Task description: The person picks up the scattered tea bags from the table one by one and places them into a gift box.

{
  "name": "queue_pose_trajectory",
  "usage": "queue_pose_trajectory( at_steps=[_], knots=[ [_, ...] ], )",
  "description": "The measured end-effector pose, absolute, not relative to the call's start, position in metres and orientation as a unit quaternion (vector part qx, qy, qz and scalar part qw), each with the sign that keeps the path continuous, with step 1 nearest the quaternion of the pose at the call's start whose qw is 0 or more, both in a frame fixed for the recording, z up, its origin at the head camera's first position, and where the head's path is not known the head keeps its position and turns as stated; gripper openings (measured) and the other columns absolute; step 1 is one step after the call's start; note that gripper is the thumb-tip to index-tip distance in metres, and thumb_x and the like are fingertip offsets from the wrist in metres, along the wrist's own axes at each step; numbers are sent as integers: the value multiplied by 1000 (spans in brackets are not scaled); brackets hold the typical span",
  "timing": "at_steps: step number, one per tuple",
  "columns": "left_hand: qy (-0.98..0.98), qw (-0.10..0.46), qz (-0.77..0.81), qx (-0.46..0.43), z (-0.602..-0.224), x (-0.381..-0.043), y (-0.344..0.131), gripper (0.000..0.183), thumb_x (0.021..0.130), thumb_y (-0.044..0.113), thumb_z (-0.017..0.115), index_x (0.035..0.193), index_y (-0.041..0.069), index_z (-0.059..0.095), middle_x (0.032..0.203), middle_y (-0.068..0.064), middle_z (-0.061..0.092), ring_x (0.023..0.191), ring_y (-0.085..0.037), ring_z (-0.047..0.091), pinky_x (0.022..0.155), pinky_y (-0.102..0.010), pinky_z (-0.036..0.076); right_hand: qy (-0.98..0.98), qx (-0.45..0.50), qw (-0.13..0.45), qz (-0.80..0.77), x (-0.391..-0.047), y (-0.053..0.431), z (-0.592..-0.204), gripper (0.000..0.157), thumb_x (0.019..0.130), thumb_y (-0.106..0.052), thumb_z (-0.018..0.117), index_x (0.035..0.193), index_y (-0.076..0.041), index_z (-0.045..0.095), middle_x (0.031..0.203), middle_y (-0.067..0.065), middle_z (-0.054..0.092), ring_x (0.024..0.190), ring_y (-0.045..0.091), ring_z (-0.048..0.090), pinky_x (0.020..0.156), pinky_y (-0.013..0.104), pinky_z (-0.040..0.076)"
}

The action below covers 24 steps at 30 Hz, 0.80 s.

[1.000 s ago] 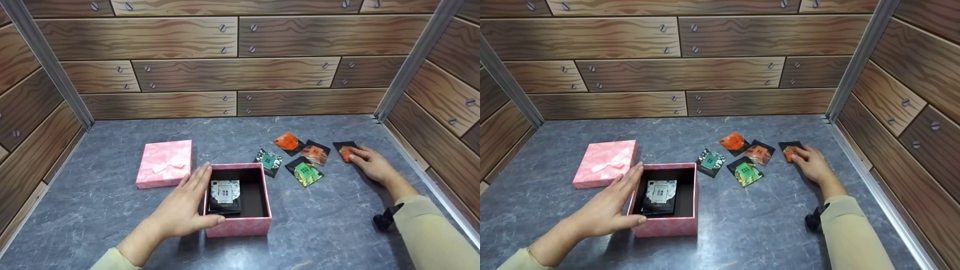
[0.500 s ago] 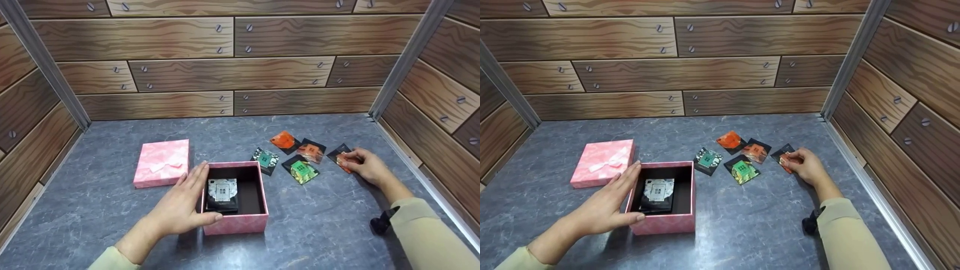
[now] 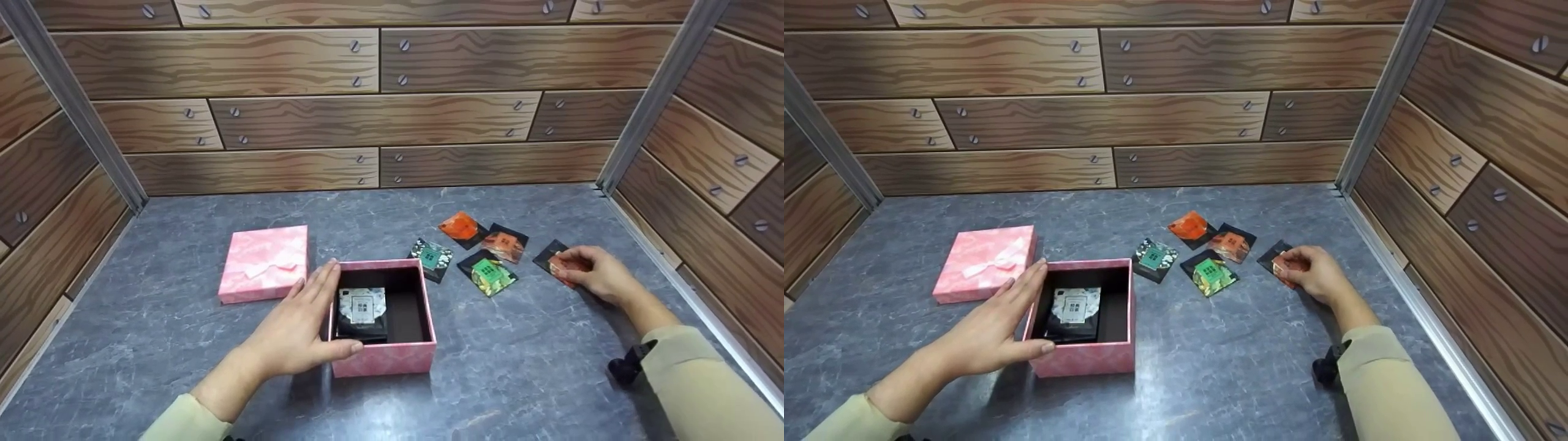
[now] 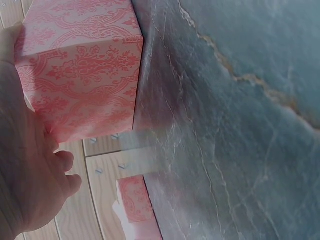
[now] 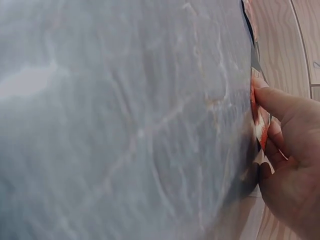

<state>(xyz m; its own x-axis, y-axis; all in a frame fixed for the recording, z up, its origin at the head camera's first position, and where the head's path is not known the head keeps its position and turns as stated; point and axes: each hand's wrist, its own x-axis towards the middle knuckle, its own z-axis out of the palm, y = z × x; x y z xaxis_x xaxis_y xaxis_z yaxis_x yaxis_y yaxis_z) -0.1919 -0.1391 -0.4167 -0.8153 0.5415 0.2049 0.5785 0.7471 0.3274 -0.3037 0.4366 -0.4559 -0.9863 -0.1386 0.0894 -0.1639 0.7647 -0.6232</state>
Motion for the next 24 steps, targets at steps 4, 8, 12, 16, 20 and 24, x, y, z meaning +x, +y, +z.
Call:
queue_pose_trajectory(
  at_steps=[4, 8, 12, 16, 20, 24],
  knots=[
    [-935, 42, -188, -298, -416, -191, -139, 124, 89, 81, 58, 169, -1, 10, 177, -15, 9, 162, -31, 13, 129, -58, 16, -938, 81, 13, 336, -301, 437, -455, 43, 98, -14, 78, 133, 7, 65, 135, 34, 58, 123, 43, 53, 101, 44, 42],
    [-935, 40, -186, -298, -416, -191, -139, 124, 90, 81, 58, 169, -1, 10, 176, -16, 10, 162, -30, 13, 129, -58, 16, -939, 77, 13, 335, -297, 441, -453, 50, 96, -22, 82, 134, 6, 65, 129, 29, 65, 114, 32, 58, 92, 26, 43],
    [-935, 40, -187, -298, -415, -191, -138, 124, 89, 82, 57, 169, -1, 10, 176, -16, 10, 162, -30, 13, 129, -57, 16, -942, 69, 6, 330, -294, 447, -449, 50, 95, -21, 83, 133, 6, 66, 119, 25, 69, 101, 23, 59, 82, 21, 43],
    [-934, 41, -187, -301, -415, -191, -138, 124, 90, 83, 57, 169, -1, 11, 177, -16, 9, 162, -31, 13, 129, -58, 16, -943, 64, -3, 326, -290, 453, -445, 49, 93, -19, 84, 129, 9, 67, 112, 20, 72, 93, 16, 59, 77, 19, 44],
    [-934, 46, -185, -304, -415, -191, -139, 124, 90, 82, 57, 168, -2, 12, 176, -16, 10, 162, -32, 14, 128, -59, 17, -942, 60, 0, 330, -287, 457, -441, 48, 92, -21, 85, 125, 10, 70, 109, 18, 75, 90, 11, 60, 75, 16, 46],
    [-933, 47, -186, -303, -415, -191, -139, 124, 90, 82, 58, 168, -3, 13, 176, -16, 11, 162, -30, 14, 128, -59, 17, -943, 53, 9, 327, -284, 459, -437, 46, 93, -24, 84, 124, 8, 73, 113, 20, 76, 89, 6, 60, 74, 15, 47]
  ],
)
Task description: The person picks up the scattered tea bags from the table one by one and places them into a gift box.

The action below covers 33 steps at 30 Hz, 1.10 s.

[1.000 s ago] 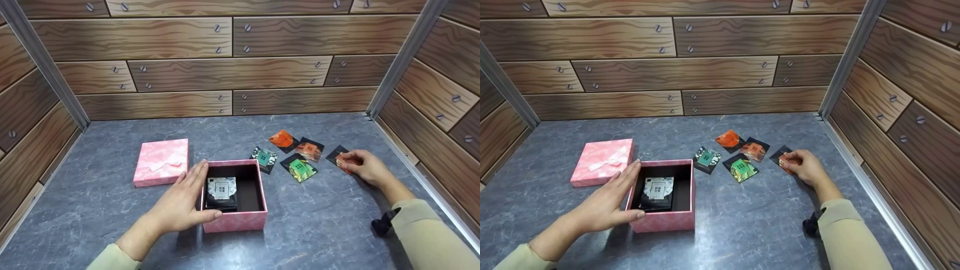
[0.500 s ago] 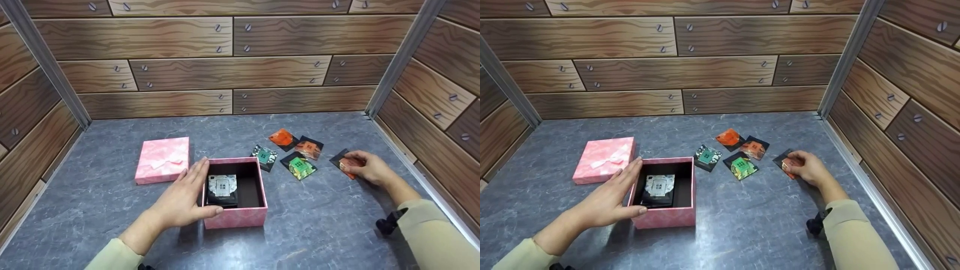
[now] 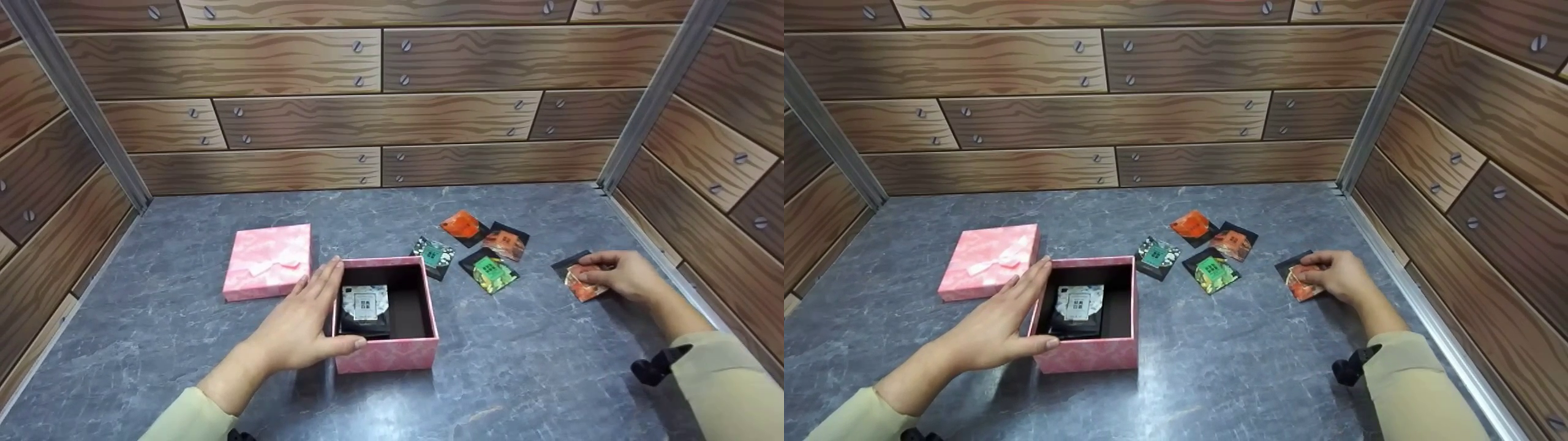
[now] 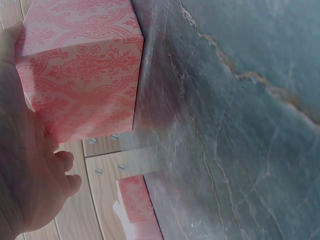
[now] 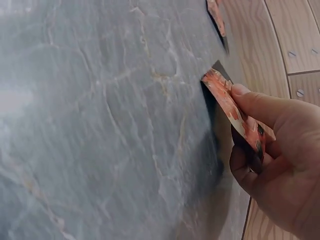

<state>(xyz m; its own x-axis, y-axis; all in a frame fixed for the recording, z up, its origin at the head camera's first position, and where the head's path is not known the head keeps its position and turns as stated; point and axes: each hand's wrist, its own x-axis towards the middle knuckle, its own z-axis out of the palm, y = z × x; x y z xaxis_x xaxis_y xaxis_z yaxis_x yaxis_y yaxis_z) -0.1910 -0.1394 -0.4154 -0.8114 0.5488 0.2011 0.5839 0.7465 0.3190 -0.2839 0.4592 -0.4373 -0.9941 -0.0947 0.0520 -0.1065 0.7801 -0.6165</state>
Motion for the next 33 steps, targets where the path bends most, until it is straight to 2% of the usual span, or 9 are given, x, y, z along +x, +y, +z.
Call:
queue_pose_trajectory(
  at_steps=[6, 10, 12, 15, 17, 19, 24, 29, 33],
  knots=[
    [-934, 47, -186, -301, -415, -191, -139, 124, 89, 82, 58, 168, -3, 13, 176, -16, 11, 162, -28, 13, 128, -59, 17, -939, 28, 2, 344, -279, 465, -427, 48, 97, -28, 80, 130, 6, 72, 131, 29, 68, 91, 0, 58, 74, 14, 49],
    [-934, 47, -185, -301, -415, -192, -138, 124, 89, 81, 58, 168, -3, 13, 176, -16, 11, 162, -29, 14, 128, -59, 18, -932, 7, 6, 363, -275, 467, -416, 52, 99, -35, 78, 135, 3, 71, 139, 27, 64, 95, -9, 55, 76, 13, 49],
    [-935, 45, -184, -300, -416, -191, -138, 124, 90, 80, 59, 168, -2, 12, 176, -16, 10, 162, -30, 14, 128, -59, 17, -927, 3, 20, 374, -274, 465, -410, 53, 99, -36, 78, 136, 1, 71, 136, 16, 69, 95, -11, 54, 77, 12, 47],
    [-935, 43, -182, -300, -416, -191, -139, 123, 90, 80, 59, 168, -2, 12, 176, -16, 10, 162, -31, 14, 128, -59, 17, -915, 2, 43, 400, -272, 460, -400, 55, 97, -36, 80, 135, 2, 71, 122, -6, 75, 93, -10, 57, 76, 12, 49],
    [-936, 43, -181, -300, -415, -191, -139, 123, 90, 81, 58, 168, -2, 12, 176, -17, 10, 162, -30, 14, 128, -58, 17, -909, 5, 55, 414, -271, 454, -393, 57, 96, -37, 81, 135, 2, 70, 111, -22, 72, 91, -6, 60, 74, 14, 51],
    [-936, 43, -180, -300, -415, -191, -139, 124, 90, 82, 57, 168, -2, 12, 176, -16, 10, 162, -30, 13, 128, -58, 16, -901, 14, 60, 429, -269, 446, -387, 59, 96, -36, 81, 138, 4, 68, 106, -27, 70, 90, -3, 63, 72, 16, 54],
    [-935, 43, -181, -301, -414, -191, -138, 124, 90, 83, 56, 168, -2, 13, 176, -16, 10, 162, -30, 13, 129, -58, 16, -890, 45, 82, 445, -267, 418, -373, 57, 96, -28, 82, 141, 3, 65, 104, -23, 71, 89, -2, 66, 69, 17, 55],
    [-935, 43, -185, -300, -415, -191, -138, 124, 89, 83, 57, 168, -2, 13, 177, -15, 10, 162, -32, 15, 129, -58, 16, -871, 86, 95, 474, -265, 385, -363, 48, 96, -17, 82, 136, 6, 68, 101, -17, 76, 83, 1, 71, 66, 19, 59],
    [-935, 44, -186, -299, -415, -191, -138, 124, 89, 82, 57, 168, -2, 12, 177, -16, 10, 162, -31, 14, 129, -58, 16, -871, 112, 100, 468, -259, 355, -354, 42, 95, -17, 83, 130, 3, 73, 98, -11, 79, 77, 5, 71, 63, 22, 59]
  ],
)
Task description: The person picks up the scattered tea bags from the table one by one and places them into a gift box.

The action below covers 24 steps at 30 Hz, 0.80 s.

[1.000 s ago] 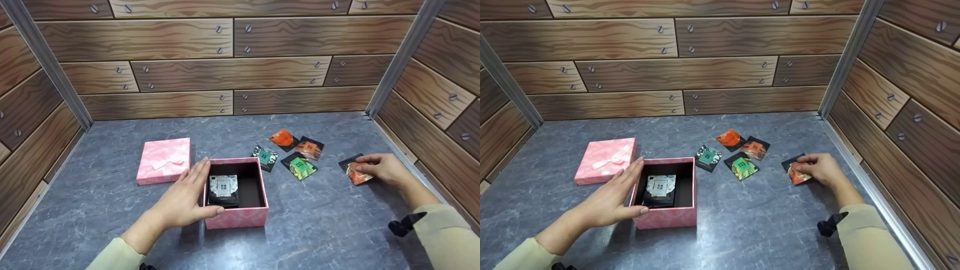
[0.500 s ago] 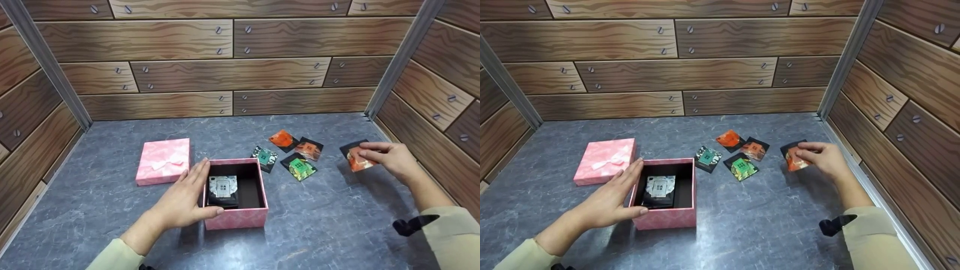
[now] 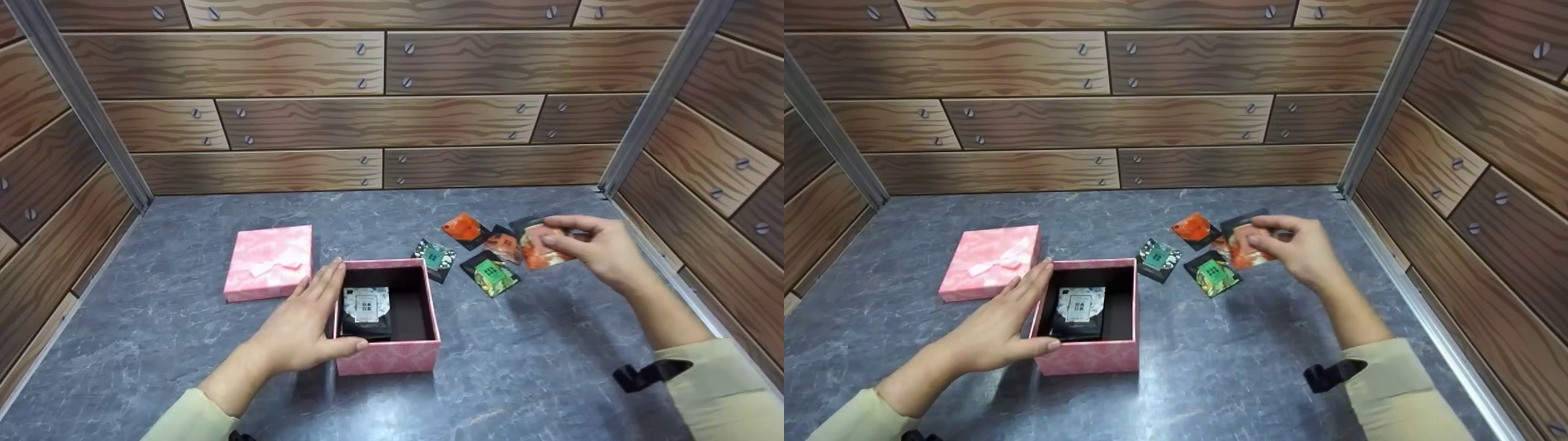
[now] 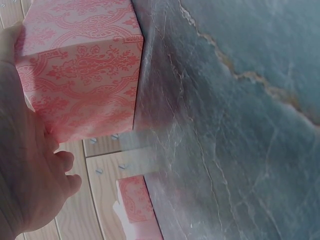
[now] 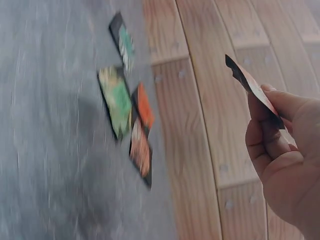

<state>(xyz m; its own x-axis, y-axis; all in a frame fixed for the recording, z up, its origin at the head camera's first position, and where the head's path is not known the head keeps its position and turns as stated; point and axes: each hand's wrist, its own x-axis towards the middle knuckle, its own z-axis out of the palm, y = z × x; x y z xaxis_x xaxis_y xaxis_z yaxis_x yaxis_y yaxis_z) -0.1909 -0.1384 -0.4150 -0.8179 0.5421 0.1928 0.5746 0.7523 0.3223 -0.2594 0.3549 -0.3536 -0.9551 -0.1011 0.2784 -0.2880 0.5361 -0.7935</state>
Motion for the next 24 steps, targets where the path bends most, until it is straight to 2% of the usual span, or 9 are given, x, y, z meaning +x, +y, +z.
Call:
queue_pose_trajectory(
  at_steps=[4, 8, 14, 19, 24],
  knots=[
    [-934, 46, -187, -300, -416, -191, -138, 123, 90, 78, 61, 168, -3, 13, 176, -16, 11, 162, -31, 13, 129, -58, 16, -869, 128, 96, 468, -252, 327, -347, 40, 93, -18, 84, 129, -2, 76, 108, 6, 79, 78, 8, 71, 62, 23, 59],
    [-933, 48, -190, -302, -416, -192, -138, 122, 90, 77, 63, 168, -3, 13, 176, -17, 11, 162, -31, 13, 129, -58, 16, -857, 161, 94, 481, -246, 300, -344, 38, 93, -12, 84, 129, -3, 76, 120, 20, 75, 83, 8, 71, 68, 22, 60],
    [-933, 47, -188, -302, -416, -192, -139, 122, 90, 77, 62, 168, -3, 12, 176, -17, 10, 162, -32, 13, 129, -57, 16, -839, 200, 82, 499, -241, 266, -342, 39, 92, -6, 83, 130, -1, 75, 119, 20, 75, 84, 12, 73, 70, 24, 62],
    [-934, 49, -185, -302, -416, -192, -139, 122, 90, 76, 63, 168, -2, 12, 176, -17, 11, 162, -31, 13, 129, -57, 16, -822, 212, 53, 526, -238, 241, -344, 41, 92, -3, 81, 132, 3, 72, 109, 21, 77, 82, 13, 72, 71, 26, 62],
    [-933, 52, -187, -303, -417, -192, -139, 122, 90, 75, 64, 168, -2, 12, 176, -17, 12, 162, -33, 15, 129, -57, 17, -829, 221, 47, 511, -235, 218, -349, 42, 90, -8, 85, 130, 0, 75, 108, 16, 78, 76, 11, 68, 61, 22, 56]
  ],
)
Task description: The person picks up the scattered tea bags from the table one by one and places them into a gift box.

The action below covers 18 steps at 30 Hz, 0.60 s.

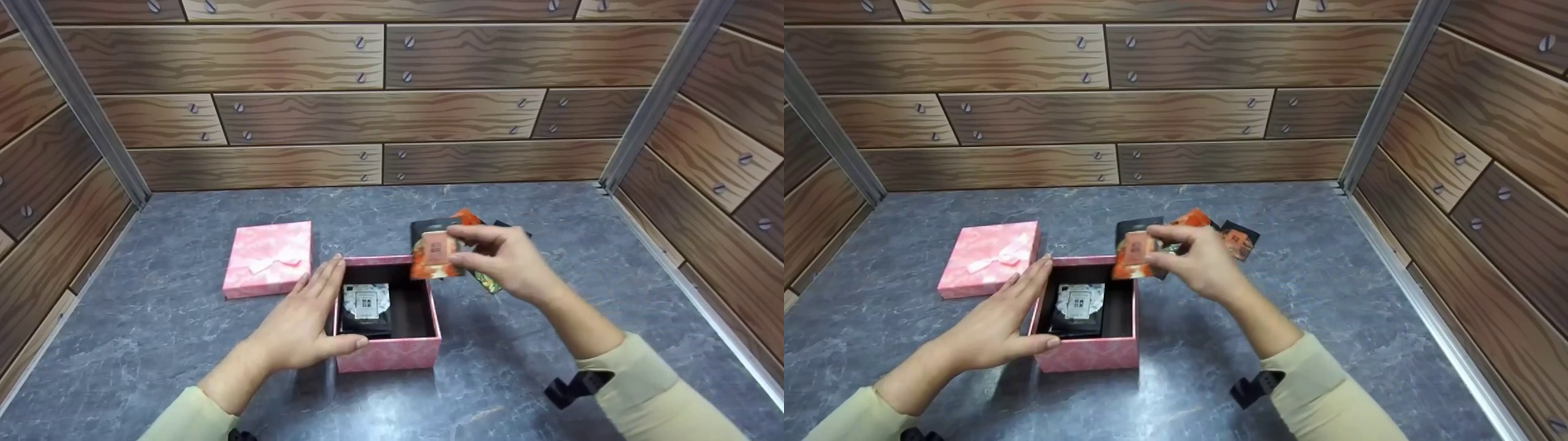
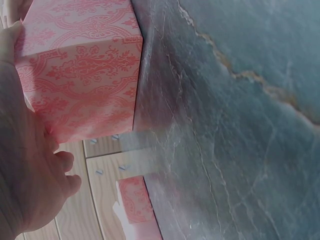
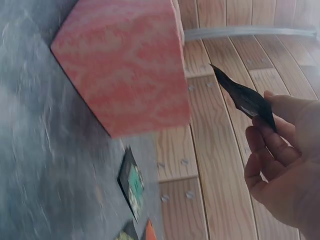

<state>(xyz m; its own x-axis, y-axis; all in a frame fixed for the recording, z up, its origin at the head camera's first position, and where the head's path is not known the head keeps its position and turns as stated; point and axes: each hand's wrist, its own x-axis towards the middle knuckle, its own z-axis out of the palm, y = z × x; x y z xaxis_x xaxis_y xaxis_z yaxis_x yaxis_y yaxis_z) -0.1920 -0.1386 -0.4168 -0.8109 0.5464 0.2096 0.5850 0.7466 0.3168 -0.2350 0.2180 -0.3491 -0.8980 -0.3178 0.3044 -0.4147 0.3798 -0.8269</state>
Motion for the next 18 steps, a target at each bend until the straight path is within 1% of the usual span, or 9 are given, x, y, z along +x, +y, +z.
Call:
queue_pose_trajectory(
  at_steps=[3, 4, 5, 8, 9, 11, 15, 16, 18],
  knots=[
    [-933, 54, -185, -303, -416, -192, -139, 123, 89, 79, 61, 168, -2, 12, 176, -17, 13, 162, -33, 16, 128, -58, 18, -838, 231, 43, 493, -233, 205, -354, 43, 89, -14, 87, 129, -3, 77, 109, 13, 78, 69, 12, 62, 55, 22, 50],
    [-933, 54, -184, -303, -416, -192, -139, 123, 89, 80, 60, 168, -2, 12, 176, -17, 13, 162, -33, 17, 128, -58, 18, -839, 236, 40, 488, -233, 201, -356, 43, 89, -16, 88, 129, -3, 77, 109, 13, 78, 69, 13, 62, 54, 22, 50],
    [-933, 54, -185, -303, -416, -192, -139, 123, 89, 80, 60, 168, -2, 13, 176, -17, 13, 162, -33, 17, 128, -58, 18, -839, 243, 36, 486, -232, 197, -358, 44, 89, -17, 88, 129, -3, 76, 111, 13, 78, 71, 14, 64, 56, 22, 52],
    [-934, 50, -188, -301, -416, -192, -139, 123, 89, 79, 60, 168, -2, 12, 176, -17, 12, 162, -33, 16, 129, -58, 17, -840, 265, 35, 473, -231, 185, -365, 44, 89, -19, 87, 129, -3, 76, 118, 13, 78, 81, 20, 69, 66, 25, 58],
    [-933, 49, -189, -301, -416, -191, -139, 123, 90, 79, 61, 168, -2, 12, 176, -17, 12, 162, -33, 16, 129, -58, 17, -839, 272, 36, 470, -230, 181, -367, 44, 89, -20, 87, 129, -4, 77, 121, 13, 77, 85, 22, 71, 70, 28, 60],
    [-933, 48, -190, -301, -416, -192, -139, 122, 90, 78, 61, 168, -2, 12, 176, -17, 11, 162, -34, 16, 128, -58, 17, -839, 284, 39, 463, -228, 173, -370, 43, 90, -20, 87, 129, -4, 77, 124, 10, 77, 97, 25, 73, 83, 36, 62],
    [-932, 47, -190, -305, -416, -192, -139, 122, 91, 79, 60, 168, -2, 11, 176, -18, 11, 162, -34, 16, 128, -58, 17, -842, 300, 39, 447, -225, 158, -375, 42, 90, -22, 87, 128, -6, 78, 125, 8, 76, 113, 25, 72, 98, 49, 59],
    [-932, 47, -190, -305, -416, -192, -139, 123, 91, 79, 59, 168, -2, 11, 176, -18, 11, 162, -34, 15, 128, -58, 17, -843, 303, 37, 443, -224, 155, -376, 43, 90, -22, 87, 129, -6, 78, 126, 8, 76, 118, 25, 71, 102, 50, 57],
    [-932, 48, -189, -306, -416, -192, -140, 123, 91, 80, 58, 168, -3, 11, 176, -18, 11, 162, -34, 15, 129, -58, 17, -847, 308, 33, 432, -223, 150, -377, 43, 91, -24, 87, 130, -7, 77, 128, 8, 75, 121, 26, 70, 105, 49, 55]
  ],
)
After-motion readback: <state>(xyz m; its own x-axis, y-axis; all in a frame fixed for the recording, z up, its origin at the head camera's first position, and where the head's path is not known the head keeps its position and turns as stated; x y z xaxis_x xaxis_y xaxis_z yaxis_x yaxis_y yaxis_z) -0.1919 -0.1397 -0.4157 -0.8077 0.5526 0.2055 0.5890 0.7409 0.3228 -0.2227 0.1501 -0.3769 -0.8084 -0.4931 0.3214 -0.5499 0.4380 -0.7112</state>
